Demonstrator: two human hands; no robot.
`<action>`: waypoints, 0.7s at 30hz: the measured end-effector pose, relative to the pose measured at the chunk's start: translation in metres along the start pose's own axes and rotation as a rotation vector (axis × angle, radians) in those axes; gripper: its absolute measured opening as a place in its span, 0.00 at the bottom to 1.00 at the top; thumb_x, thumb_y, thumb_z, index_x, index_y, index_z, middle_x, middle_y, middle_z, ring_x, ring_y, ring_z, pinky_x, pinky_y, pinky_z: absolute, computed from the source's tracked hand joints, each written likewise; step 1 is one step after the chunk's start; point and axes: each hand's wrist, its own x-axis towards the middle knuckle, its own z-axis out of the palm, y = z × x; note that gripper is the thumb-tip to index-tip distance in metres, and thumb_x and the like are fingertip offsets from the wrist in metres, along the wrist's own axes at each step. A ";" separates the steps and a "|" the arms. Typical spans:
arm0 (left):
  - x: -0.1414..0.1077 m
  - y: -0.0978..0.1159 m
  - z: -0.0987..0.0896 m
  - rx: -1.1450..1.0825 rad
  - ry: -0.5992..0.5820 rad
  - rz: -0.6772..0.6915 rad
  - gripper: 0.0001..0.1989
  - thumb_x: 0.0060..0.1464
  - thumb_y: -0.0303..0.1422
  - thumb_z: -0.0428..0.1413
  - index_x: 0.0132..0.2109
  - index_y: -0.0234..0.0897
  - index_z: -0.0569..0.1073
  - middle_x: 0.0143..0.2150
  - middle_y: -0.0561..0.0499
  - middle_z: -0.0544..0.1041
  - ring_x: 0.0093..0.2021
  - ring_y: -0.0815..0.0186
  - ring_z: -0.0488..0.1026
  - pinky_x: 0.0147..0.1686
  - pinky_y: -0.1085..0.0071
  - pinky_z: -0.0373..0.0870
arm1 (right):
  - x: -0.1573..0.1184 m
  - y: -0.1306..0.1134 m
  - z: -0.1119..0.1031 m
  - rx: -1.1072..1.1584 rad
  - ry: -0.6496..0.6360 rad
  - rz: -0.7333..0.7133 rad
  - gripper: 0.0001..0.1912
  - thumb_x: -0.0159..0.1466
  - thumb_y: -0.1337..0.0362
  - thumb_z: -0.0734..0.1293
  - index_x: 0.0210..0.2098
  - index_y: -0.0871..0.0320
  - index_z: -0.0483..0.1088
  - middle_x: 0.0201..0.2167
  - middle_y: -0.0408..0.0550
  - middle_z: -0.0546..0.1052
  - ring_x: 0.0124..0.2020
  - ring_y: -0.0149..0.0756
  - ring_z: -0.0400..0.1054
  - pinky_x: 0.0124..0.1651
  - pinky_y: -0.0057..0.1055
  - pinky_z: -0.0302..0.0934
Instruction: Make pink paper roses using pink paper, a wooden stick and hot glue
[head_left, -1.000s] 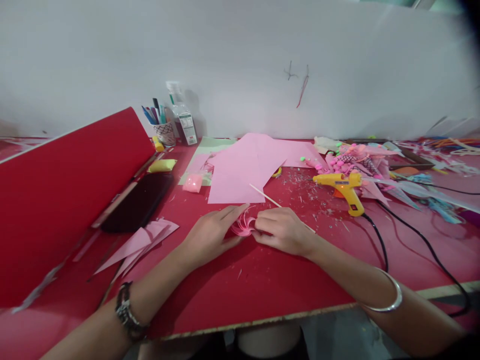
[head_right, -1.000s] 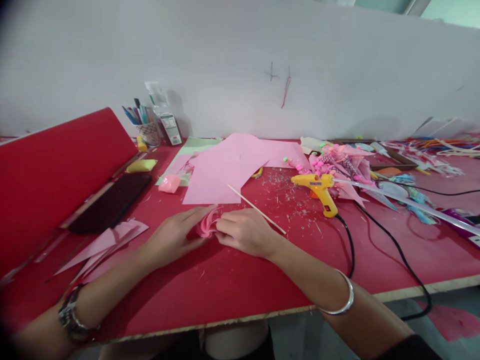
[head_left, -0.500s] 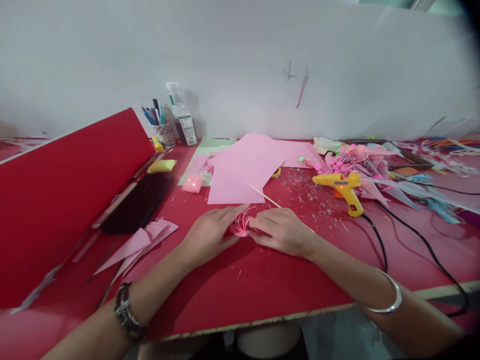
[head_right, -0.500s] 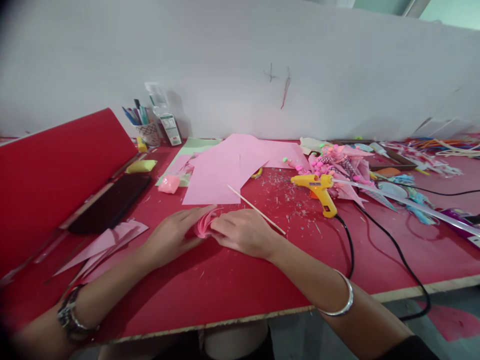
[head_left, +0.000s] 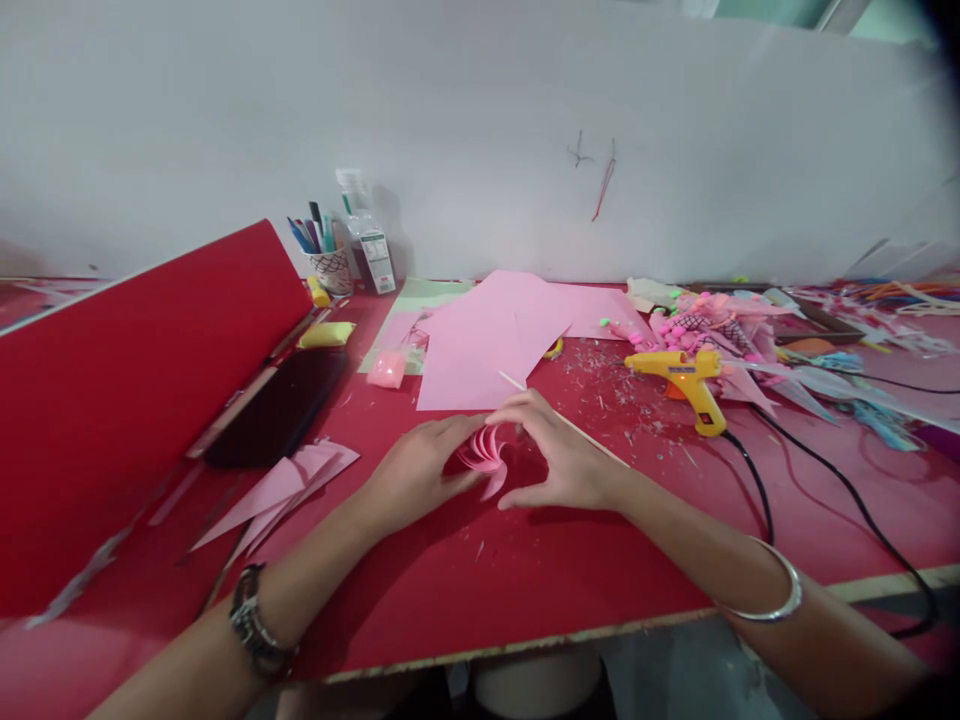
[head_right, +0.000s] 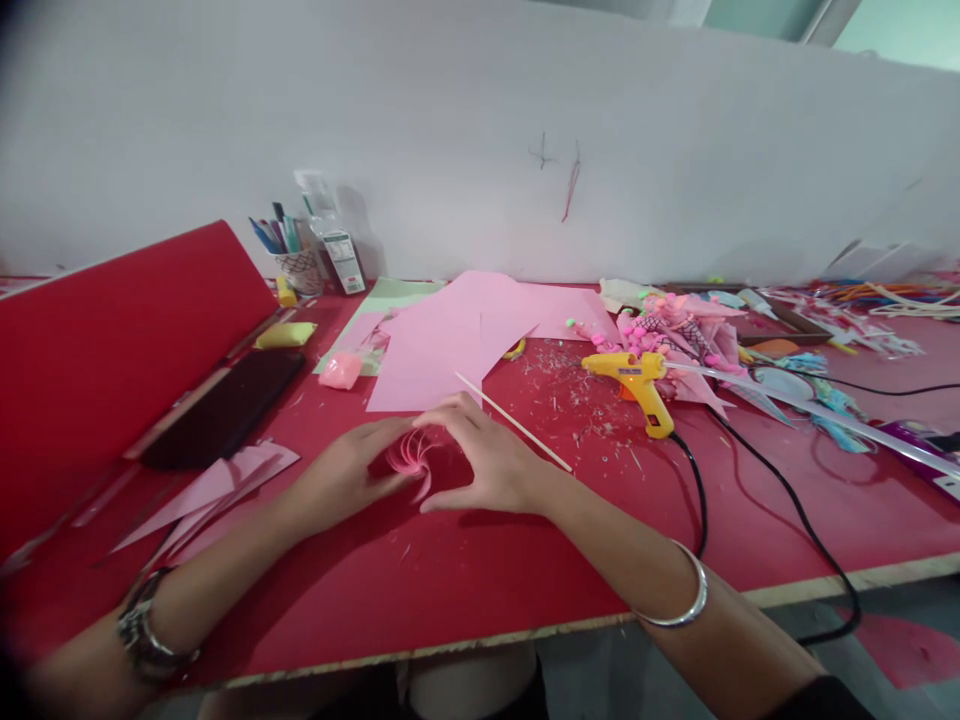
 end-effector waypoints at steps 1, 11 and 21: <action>0.000 0.000 0.000 -0.012 -0.011 0.000 0.18 0.50 0.33 0.52 0.49 0.38 0.63 0.43 0.48 0.72 0.39 0.65 0.70 0.36 0.69 0.67 | 0.000 0.000 0.000 -0.004 -0.020 -0.002 0.33 0.47 0.56 0.69 0.50 0.55 0.54 0.46 0.51 0.60 0.48 0.37 0.57 0.49 0.36 0.56; -0.001 -0.002 0.002 -0.027 -0.088 0.040 0.12 0.51 0.36 0.52 0.41 0.36 0.65 0.33 0.50 0.73 0.30 0.68 0.69 0.26 0.74 0.64 | 0.001 0.000 0.002 -0.050 -0.076 -0.004 0.24 0.53 0.56 0.65 0.46 0.57 0.57 0.42 0.50 0.64 0.43 0.36 0.61 0.45 0.34 0.59; 0.000 0.006 -0.002 -0.111 -0.184 0.004 0.14 0.50 0.29 0.49 0.45 0.36 0.62 0.40 0.48 0.71 0.37 0.65 0.68 0.35 0.70 0.65 | 0.001 -0.001 0.003 -0.097 -0.032 0.021 0.19 0.55 0.57 0.64 0.43 0.57 0.58 0.41 0.48 0.64 0.40 0.34 0.61 0.42 0.31 0.59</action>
